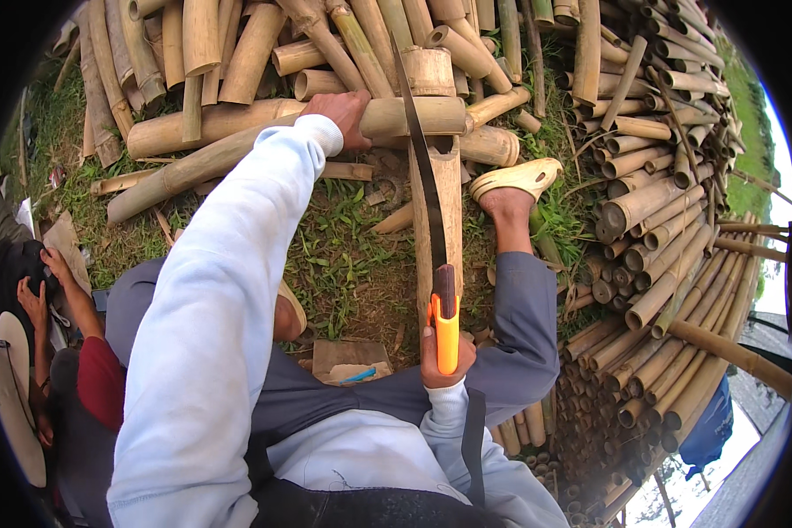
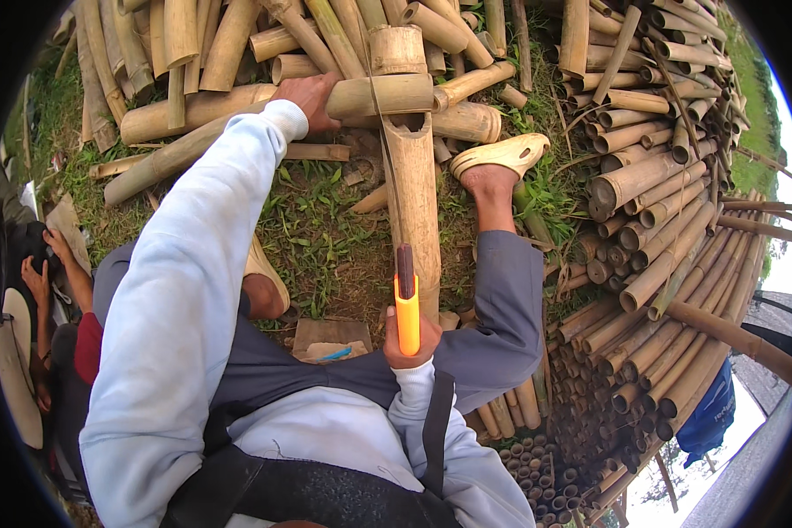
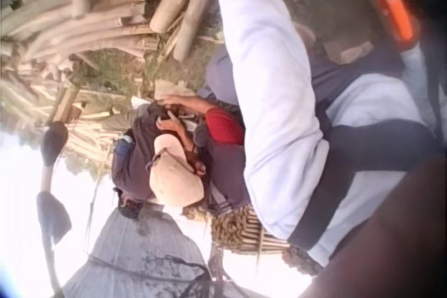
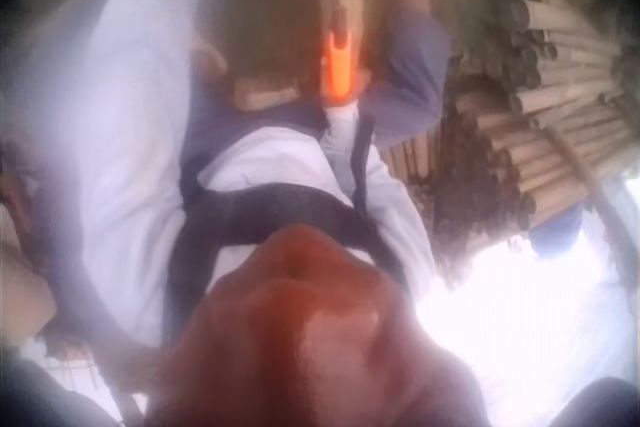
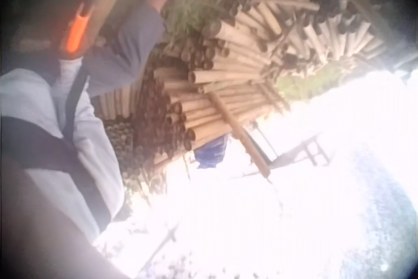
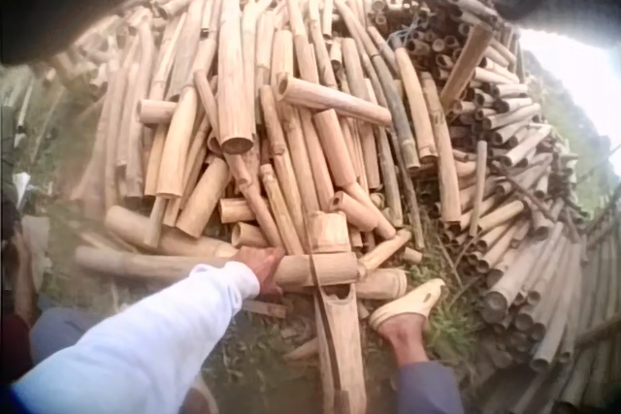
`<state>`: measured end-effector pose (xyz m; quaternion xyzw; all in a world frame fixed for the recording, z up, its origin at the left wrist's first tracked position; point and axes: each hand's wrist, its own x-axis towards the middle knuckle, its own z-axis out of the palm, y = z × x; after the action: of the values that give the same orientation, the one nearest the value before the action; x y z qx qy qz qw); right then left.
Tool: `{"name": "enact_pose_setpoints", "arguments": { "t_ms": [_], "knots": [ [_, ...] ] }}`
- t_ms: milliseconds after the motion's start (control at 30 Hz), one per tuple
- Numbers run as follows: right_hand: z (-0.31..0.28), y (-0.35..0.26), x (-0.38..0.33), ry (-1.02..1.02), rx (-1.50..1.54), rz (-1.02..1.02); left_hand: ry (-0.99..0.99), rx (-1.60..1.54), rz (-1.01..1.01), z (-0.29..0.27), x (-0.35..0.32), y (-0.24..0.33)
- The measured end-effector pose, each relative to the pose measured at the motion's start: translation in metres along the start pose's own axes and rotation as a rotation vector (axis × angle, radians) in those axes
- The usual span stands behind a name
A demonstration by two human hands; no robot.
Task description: The person sits on the ground and uses a hand saw to cut bamboo poles into shorter sections. They hold the bamboo with one hand and saw with the other, then place the cut pieces aside.
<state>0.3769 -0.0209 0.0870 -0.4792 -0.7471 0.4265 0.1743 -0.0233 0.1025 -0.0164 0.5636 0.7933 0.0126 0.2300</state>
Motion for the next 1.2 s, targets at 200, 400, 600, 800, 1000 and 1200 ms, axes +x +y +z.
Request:
{"name": "enact_pose_setpoints", "arguments": {
  "t_ms": [200,400,600,800,1000,1200],
  "knots": [
    [-0.013,-0.008,0.007,-0.061,0.123,0.054,-0.019,0.042,-0.015,-0.001,-0.008,-0.009],
    [-0.025,0.01,-0.014,-0.007,-0.033,-0.119,0.013,0.043,-0.033,-0.002,0.003,-0.008],
    [-0.03,-0.001,-0.022,-0.036,0.031,-0.104,-0.021,0.054,-0.017,0.003,-0.011,-0.003],
    [-0.019,-0.009,0.024,-0.073,0.07,-0.058,0.05,0.052,-0.019,0.007,-0.01,-0.01],
    [0.025,-0.015,0.11,-0.068,0.217,-0.105,0.0,0.01,-0.012,0.003,-0.006,-0.01],
    [0.018,0.006,0.067,-0.061,0.198,-0.109,-0.022,0.005,-0.02,-0.005,-0.008,-0.009]
  ]
}}
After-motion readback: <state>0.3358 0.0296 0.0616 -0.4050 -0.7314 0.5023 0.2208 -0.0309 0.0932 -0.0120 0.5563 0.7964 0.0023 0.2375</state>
